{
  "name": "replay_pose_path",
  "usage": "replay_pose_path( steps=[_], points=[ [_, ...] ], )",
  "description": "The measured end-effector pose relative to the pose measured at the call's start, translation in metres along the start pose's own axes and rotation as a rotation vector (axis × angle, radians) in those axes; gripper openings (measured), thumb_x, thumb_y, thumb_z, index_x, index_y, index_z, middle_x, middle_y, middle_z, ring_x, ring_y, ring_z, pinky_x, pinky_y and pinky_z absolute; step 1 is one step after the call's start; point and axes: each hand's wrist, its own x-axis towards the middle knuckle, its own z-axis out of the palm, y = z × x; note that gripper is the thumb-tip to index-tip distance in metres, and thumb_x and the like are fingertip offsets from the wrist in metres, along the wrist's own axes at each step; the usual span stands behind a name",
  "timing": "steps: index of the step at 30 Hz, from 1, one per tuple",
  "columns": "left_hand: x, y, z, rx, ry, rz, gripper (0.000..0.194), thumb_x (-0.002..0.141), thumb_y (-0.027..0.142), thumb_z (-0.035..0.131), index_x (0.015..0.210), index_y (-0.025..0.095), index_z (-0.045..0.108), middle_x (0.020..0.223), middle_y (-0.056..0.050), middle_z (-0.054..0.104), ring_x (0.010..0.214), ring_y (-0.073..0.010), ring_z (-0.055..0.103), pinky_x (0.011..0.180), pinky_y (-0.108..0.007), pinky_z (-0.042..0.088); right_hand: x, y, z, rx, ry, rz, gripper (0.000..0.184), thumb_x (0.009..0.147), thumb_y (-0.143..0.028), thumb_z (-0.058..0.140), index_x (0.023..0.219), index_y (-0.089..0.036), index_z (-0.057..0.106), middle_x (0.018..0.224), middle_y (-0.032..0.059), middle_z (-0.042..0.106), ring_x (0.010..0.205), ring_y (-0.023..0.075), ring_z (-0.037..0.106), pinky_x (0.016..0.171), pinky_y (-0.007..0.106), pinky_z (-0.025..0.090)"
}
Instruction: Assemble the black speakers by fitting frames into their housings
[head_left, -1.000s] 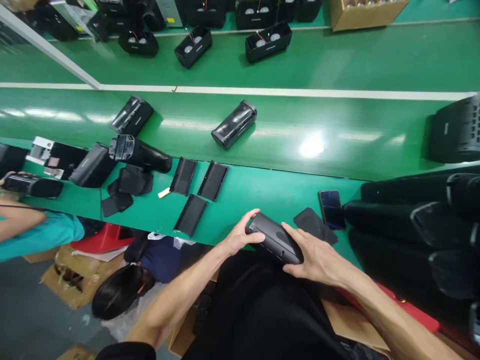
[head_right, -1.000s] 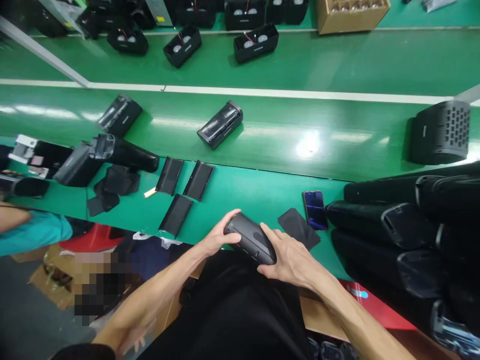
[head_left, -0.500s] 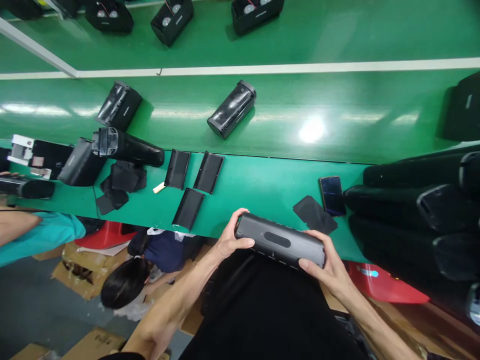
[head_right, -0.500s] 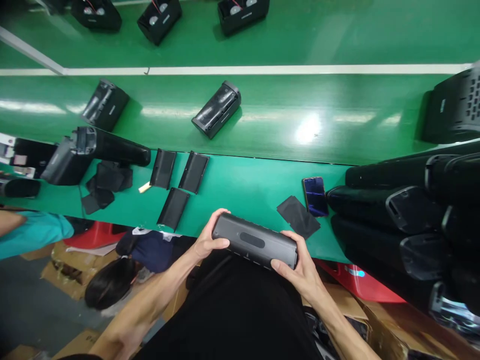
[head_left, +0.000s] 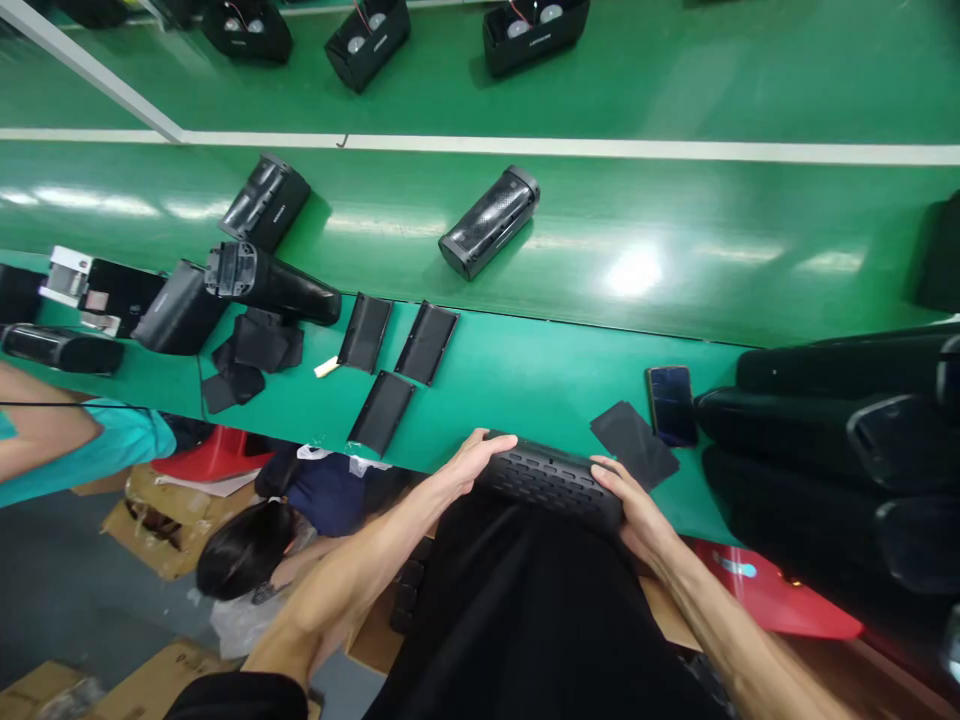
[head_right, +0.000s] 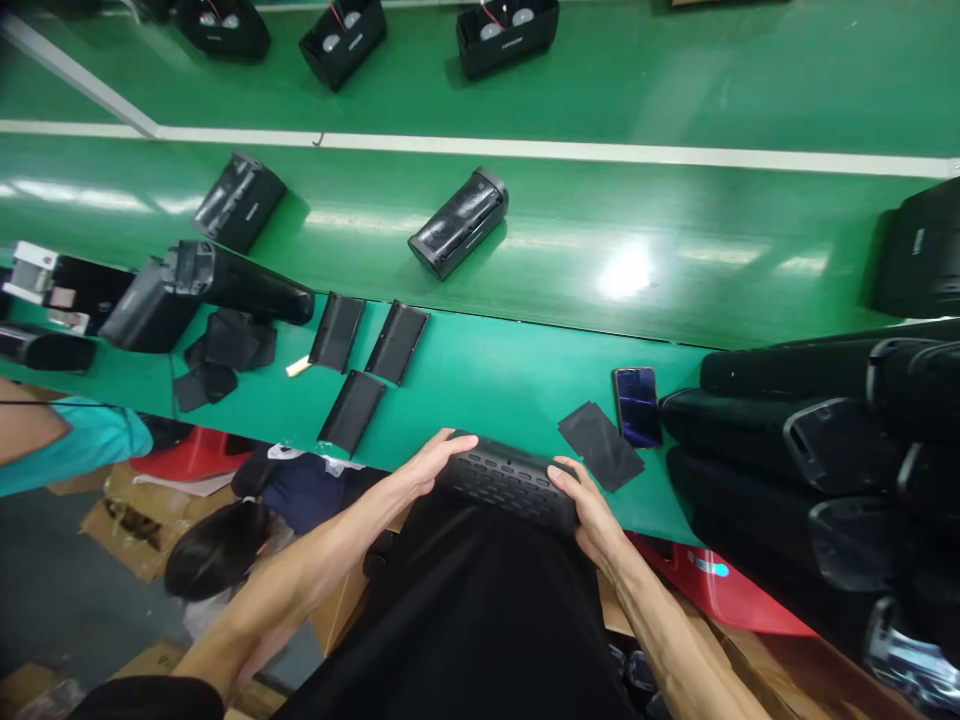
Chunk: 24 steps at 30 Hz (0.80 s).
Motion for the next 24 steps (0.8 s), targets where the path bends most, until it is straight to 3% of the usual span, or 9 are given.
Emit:
replay_pose_path(
  steps=[6, 10, 14, 17, 20, 22, 24],
  points=[
    [0.0, -0.001, 0.0, -0.099, -0.019, -0.037, 0.055, 0.073, 0.064, 0.078, 0.105, 0.02, 0.065, 0.109, -0.011, 0.073, 0.105, -0.0305, 0.067, 0.087, -0.038, 0.052, 0.005, -0.003, -0.001, -0.012, 0.02, 0.006, 0.051, 0.054, -0.05, 0.094, 0.092, -0.025, 0.069, 0.069, -0.0031, 0.071, 0.062, 0.0202, 0.063, 0.056, 0.029, 0.048],
    [0.002, -0.001, -0.001, -0.25, -0.072, -0.02, 0.049, 0.072, 0.054, 0.08, 0.105, 0.02, 0.066, 0.099, -0.006, 0.073, 0.094, -0.0239, 0.067, 0.081, -0.032, 0.051, 0.007, -0.006, -0.003, -0.026, -0.005, -0.013, 0.052, 0.056, -0.051, 0.094, 0.094, -0.025, 0.069, 0.072, -0.0024, 0.072, 0.065, 0.0199, 0.065, 0.059, 0.029, 0.049],
    [0.002, -0.001, 0.005, -0.303, -0.029, -0.01, 0.044, 0.073, 0.044, 0.075, 0.108, 0.02, 0.065, 0.091, -0.003, 0.07, 0.084, -0.0198, 0.065, 0.073, -0.028, 0.049, 0.006, -0.006, -0.002, -0.047, 0.013, -0.036, 0.061, 0.055, -0.053, 0.094, 0.102, -0.026, 0.066, 0.07, -0.002, 0.072, 0.062, 0.0209, 0.065, 0.057, 0.029, 0.048],
    [0.0, -0.002, 0.008, -0.348, -0.008, 0.051, 0.052, 0.072, 0.037, 0.075, 0.121, 0.023, 0.062, 0.098, -0.002, 0.07, 0.09, -0.0191, 0.065, 0.076, -0.026, 0.048, -0.001, -0.004, -0.006, -0.125, -0.015, -0.131, 0.076, 0.062, -0.059, 0.091, 0.127, -0.03, 0.063, 0.102, 0.005, 0.079, 0.087, 0.0279, 0.073, 0.076, 0.037, 0.056],
    [-0.003, -0.002, 0.005, -0.339, -0.032, 0.157, 0.057, 0.07, 0.036, 0.078, 0.124, 0.026, 0.062, 0.106, -0.002, 0.071, 0.096, -0.0205, 0.066, 0.08, -0.028, 0.049, -0.005, -0.001, -0.018, -0.354, -0.019, -0.336, 0.091, 0.058, -0.063, 0.091, 0.138, -0.033, 0.06, 0.14, 0.0098, 0.068, 0.126, 0.0367, 0.063, 0.109, 0.047, 0.046],
    [-0.001, 0.002, 0.001, -0.27, -0.056, 0.199, 0.054, 0.075, 0.042, 0.077, 0.125, 0.026, 0.064, 0.112, -0.004, 0.073, 0.099, -0.0221, 0.067, 0.082, -0.029, 0.05, 0.0, -0.001, -0.027, -0.51, -0.003, -0.385, 0.086, 0.056, -0.063, 0.092, 0.132, -0.031, 0.066, 0.14, 0.0109, 0.067, 0.133, 0.0405, 0.058, 0.117, 0.052, 0.039],
    [0.004, 0.014, -0.009, -0.18, -0.054, 0.223, 0.05, 0.087, 0.054, 0.065, 0.127, 0.024, 0.066, 0.118, -0.007, 0.074, 0.1, -0.023, 0.068, 0.079, -0.03, 0.052, 0.013, -0.008, -0.032, -0.512, -0.015, -0.362, 0.075, 0.061, -0.063, 0.089, 0.126, -0.03, 0.07, 0.133, 0.0102, 0.072, 0.131, 0.0406, 0.06, 0.115, 0.052, 0.041]
  ],
)
